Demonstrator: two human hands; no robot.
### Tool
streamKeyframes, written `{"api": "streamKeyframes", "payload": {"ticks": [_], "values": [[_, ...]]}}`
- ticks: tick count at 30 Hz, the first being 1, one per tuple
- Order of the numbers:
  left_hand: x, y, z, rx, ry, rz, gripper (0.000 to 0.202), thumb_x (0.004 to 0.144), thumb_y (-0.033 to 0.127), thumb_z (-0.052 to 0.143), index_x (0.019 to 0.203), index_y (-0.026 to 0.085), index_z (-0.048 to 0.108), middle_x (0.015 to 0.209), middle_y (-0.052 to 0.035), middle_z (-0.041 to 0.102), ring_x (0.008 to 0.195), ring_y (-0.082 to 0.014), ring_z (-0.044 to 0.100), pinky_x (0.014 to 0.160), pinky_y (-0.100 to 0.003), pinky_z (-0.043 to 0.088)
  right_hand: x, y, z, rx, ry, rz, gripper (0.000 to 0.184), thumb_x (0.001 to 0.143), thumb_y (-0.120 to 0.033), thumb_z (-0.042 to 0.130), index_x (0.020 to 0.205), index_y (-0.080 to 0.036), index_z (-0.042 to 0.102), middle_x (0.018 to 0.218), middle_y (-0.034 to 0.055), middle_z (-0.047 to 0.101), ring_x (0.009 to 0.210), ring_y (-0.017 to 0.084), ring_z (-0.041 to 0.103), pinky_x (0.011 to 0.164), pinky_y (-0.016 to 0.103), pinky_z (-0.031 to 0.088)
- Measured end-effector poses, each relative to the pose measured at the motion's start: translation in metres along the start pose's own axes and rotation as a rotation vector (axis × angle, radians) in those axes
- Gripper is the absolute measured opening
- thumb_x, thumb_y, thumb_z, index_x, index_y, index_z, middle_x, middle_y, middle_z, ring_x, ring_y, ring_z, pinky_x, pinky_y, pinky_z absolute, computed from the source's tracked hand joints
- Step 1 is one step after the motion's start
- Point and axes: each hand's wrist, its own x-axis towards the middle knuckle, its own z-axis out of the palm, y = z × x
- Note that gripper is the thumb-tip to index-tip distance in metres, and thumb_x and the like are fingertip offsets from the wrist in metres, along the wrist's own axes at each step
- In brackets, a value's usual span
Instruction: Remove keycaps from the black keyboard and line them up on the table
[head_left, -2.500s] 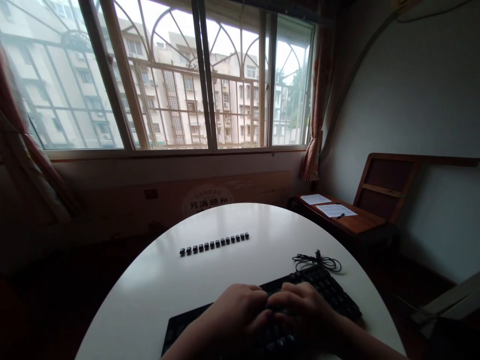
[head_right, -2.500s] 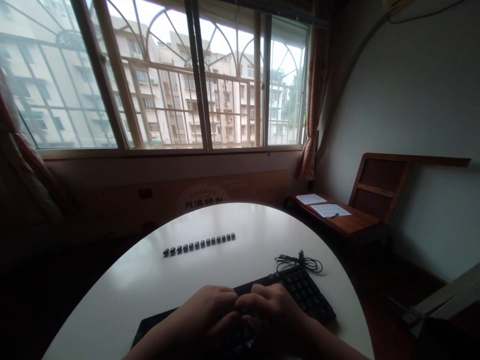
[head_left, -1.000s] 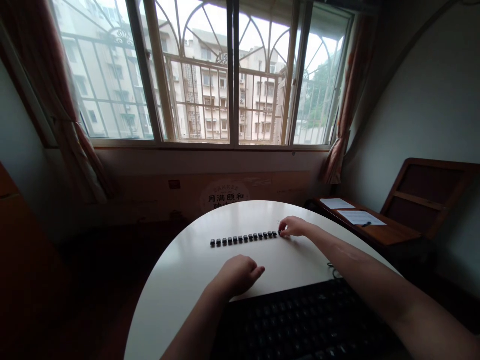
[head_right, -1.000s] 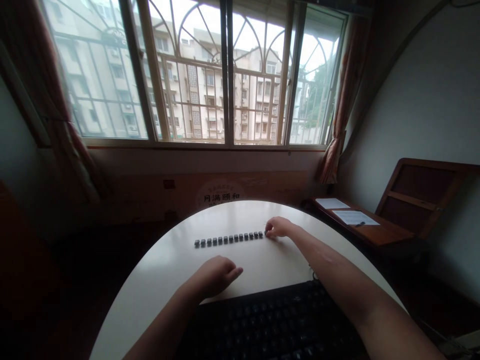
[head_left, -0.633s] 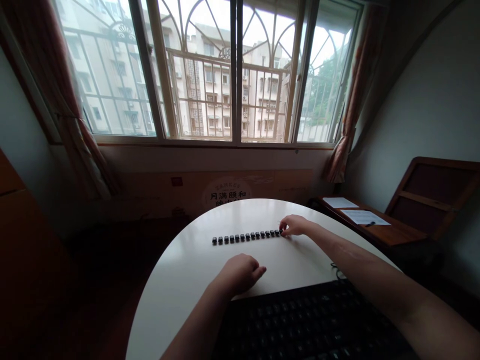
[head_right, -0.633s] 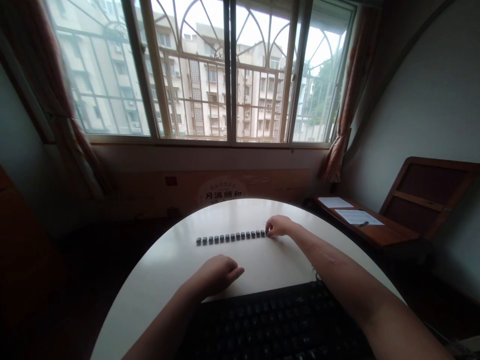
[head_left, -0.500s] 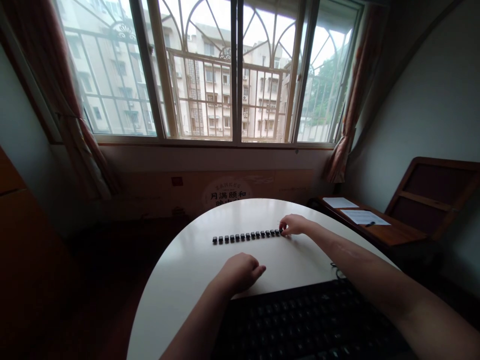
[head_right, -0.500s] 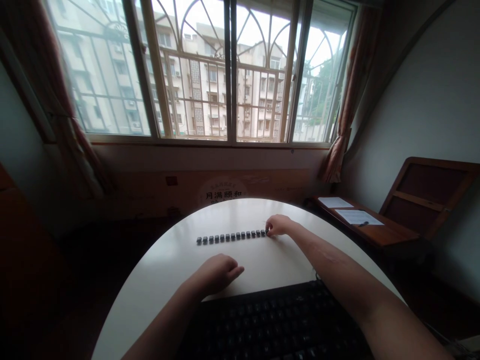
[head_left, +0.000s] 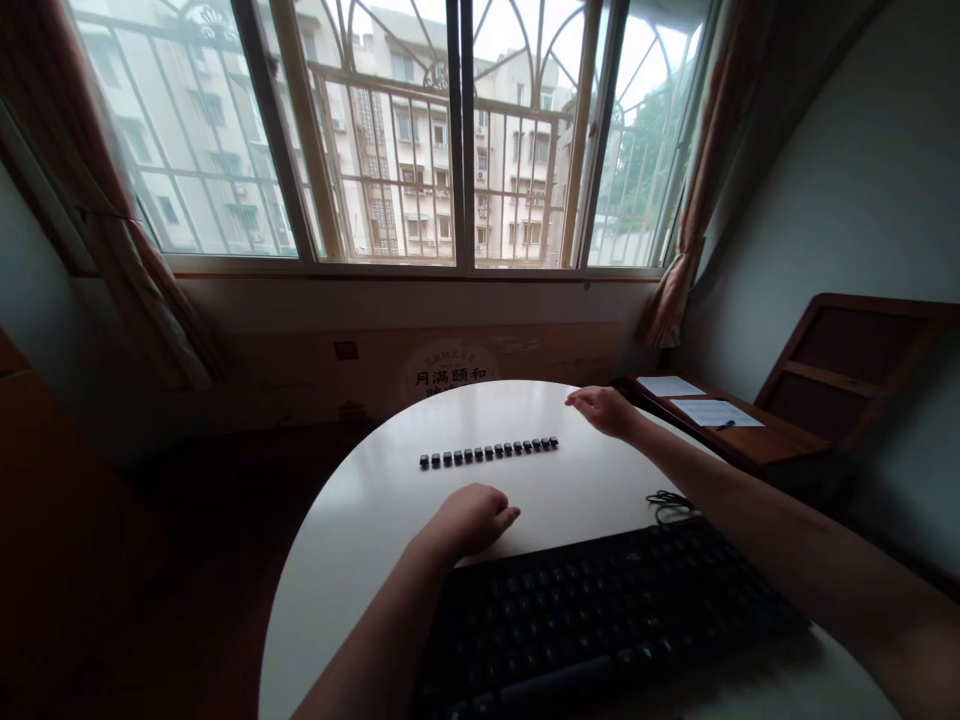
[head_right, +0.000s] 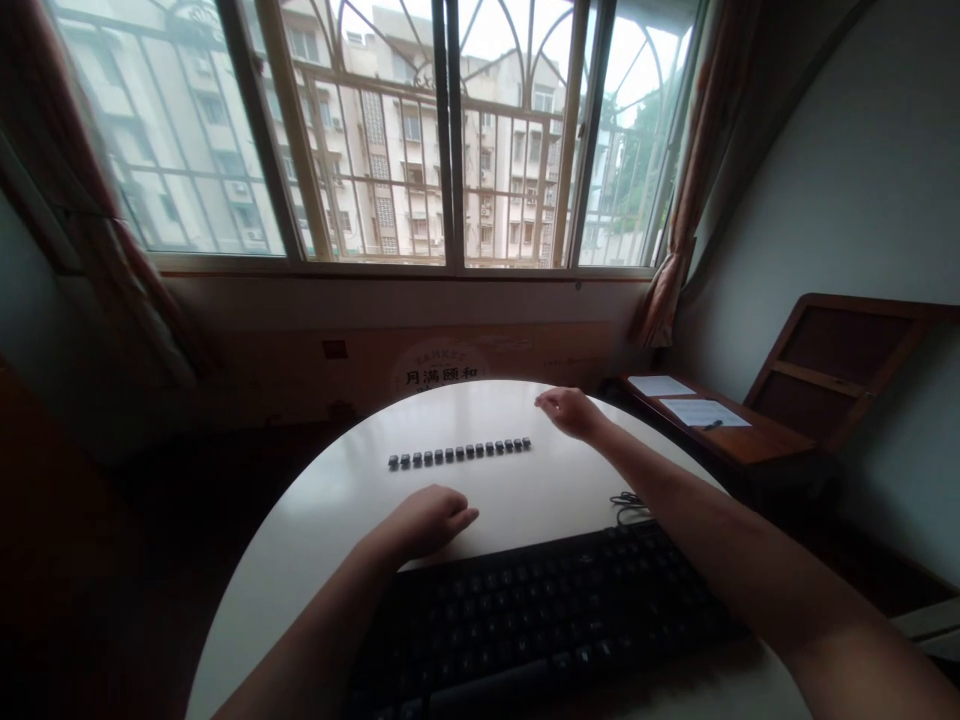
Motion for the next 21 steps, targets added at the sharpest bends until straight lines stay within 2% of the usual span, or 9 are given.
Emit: {"api": "streamKeyframes", "payload": {"ticks": [2, 4, 6, 8, 11, 14, 16, 18, 21], "values": [[0.001, 0.001, -0.001, 0.017, -0.011, -0.005, 0.041, 0.092, 0.043, 0.043, 0.067, 0.018, 0.064, 0.066, -0.0054, 0.063, 0.060, -0.0177, 0.054, 0.053, -0.029, 0.029, -0.022, -0.007, -0.025, 0.077, 0.087, 0.015, 0.059, 0.102, -0.046, 0.022, 0.111, -0.017, 0.072, 0.124, 0.0102, 0.065, 0.108, 0.024, 0.062, 0.084, 0.032, 0.053], [0.002, 0.003, -0.002, 0.021, -0.030, -0.007, 0.041, 0.092, 0.043, 0.042, 0.066, 0.018, 0.063, 0.067, -0.0054, 0.063, 0.061, -0.0178, 0.054, 0.053, -0.029, 0.030, -0.055, -0.014, -0.049, 0.306, 0.186, -0.027, 0.067, 0.100, -0.056, 0.022, 0.099, -0.017, 0.076, 0.121, 0.0106, 0.066, 0.107, 0.026, 0.062, 0.081, 0.032, 0.053], [0.002, 0.005, -0.003, 0.019, -0.056, -0.004, 0.042, 0.092, 0.045, 0.042, 0.066, 0.018, 0.062, 0.068, -0.0056, 0.064, 0.060, -0.0177, 0.054, 0.054, -0.029, 0.031, -0.094, -0.019, -0.066, 0.474, 0.183, 0.036, 0.074, 0.097, -0.065, 0.020, 0.095, -0.018, 0.077, 0.097, 0.0107, 0.071, 0.088, 0.022, 0.066, 0.073, 0.030, 0.054], [0.001, 0.006, -0.004, 0.015, -0.081, 0.001, 0.043, 0.092, 0.046, 0.041, 0.066, 0.018, 0.061, 0.070, -0.0059, 0.064, 0.060, -0.0179, 0.054, 0.054, -0.029, 0.031, -0.133, -0.020, -0.073, 0.616, 0.096, 0.171, 0.079, 0.094, -0.071, 0.021, 0.087, -0.016, 0.076, 0.062, 0.0063, 0.062, 0.054, 0.015, 0.059, 0.053, 0.027, 0.051], [-0.003, 0.009, -0.008, 0.007, -0.127, -0.016, 0.043, 0.092, 0.049, 0.040, 0.068, 0.018, 0.060, 0.074, -0.0063, 0.065, 0.063, -0.0192, 0.056, 0.055, -0.029, 0.033, -0.178, -0.017, -0.063, 0.764, 0.058, 0.343, 0.072, 0.092, -0.072, 0.028, 0.089, -0.014, 0.071, 0.041, -0.0017, 0.044, 0.036, 0.011, 0.047, 0.039, 0.023, 0.041], [-0.010, 0.017, -0.016, 0.010, -0.171, -0.042, 0.041, 0.091, 0.049, 0.041, 0.073, 0.018, 0.061, 0.082, -0.0076, 0.066, 0.070, -0.0210, 0.058, 0.058, -0.029, 0.036, -0.194, -0.012, -0.043, 0.868, 0.080, 0.399, 0.053, 0.086, -0.065, 0.053, 0.102, -0.016, 0.065, 0.062, 0.0021, 0.061, 0.056, 0.017, 0.063, 0.040, 0.021, 0.045], [-0.015, 0.027, -0.021, 0.008, -0.158, -0.037, 0.038, 0.091, 0.048, 0.041, 0.079, 0.018, 0.062, 0.090, -0.0087, 0.066, 0.076, -0.0219, 0.059, 0.062, -0.030, 0.039, -0.193, -0.009, -0.029, 0.905, 0.125, 0.379, 0.050, 0.082, -0.058, 0.063, 0.112, -0.018, 0.061, 0.075, 0.0036, 0.064, 0.069, 0.020, 0.066, 0.042, 0.021, 0.047], [-0.019, 0.037, -0.024, -0.007, -0.124, -0.019, 0.035, 0.091, 0.047, 0.042, 0.085, 0.019, 0.062, 0.096, -0.0085, 0.065, 0.081, -0.0221, 0.059, 0.065, -0.030, 0.040, -0.190, -0.006, -0.018, 0.915, 0.182, 0.377, 0.047, 0.083, -0.053, 0.064, 0.114, -0.018, 0.060, 0.071, 0.0014, 0.062, 0.060, 0.016, 0.061, 0.040, 0.019, 0.044], [-0.023, 0.051, -0.025, -0.020, -0.089, 0.032, 0.032, 0.092, 0.046, 0.042, 0.088, 0.020, 0.060, 0.096, -0.0067, 0.064, 0.083, -0.0215, 0.058, 0.067, -0.030, 0.041, -0.189, -0.002, -0.007, 0.975, 0.238, 0.392, 0.035, 0.086, -0.049, 0.057, 0.101, -0.017, 0.059, 0.052, -0.0066, 0.045, 0.041, 0.008, 0.040, 0.036, 0.017, 0.031]]}}
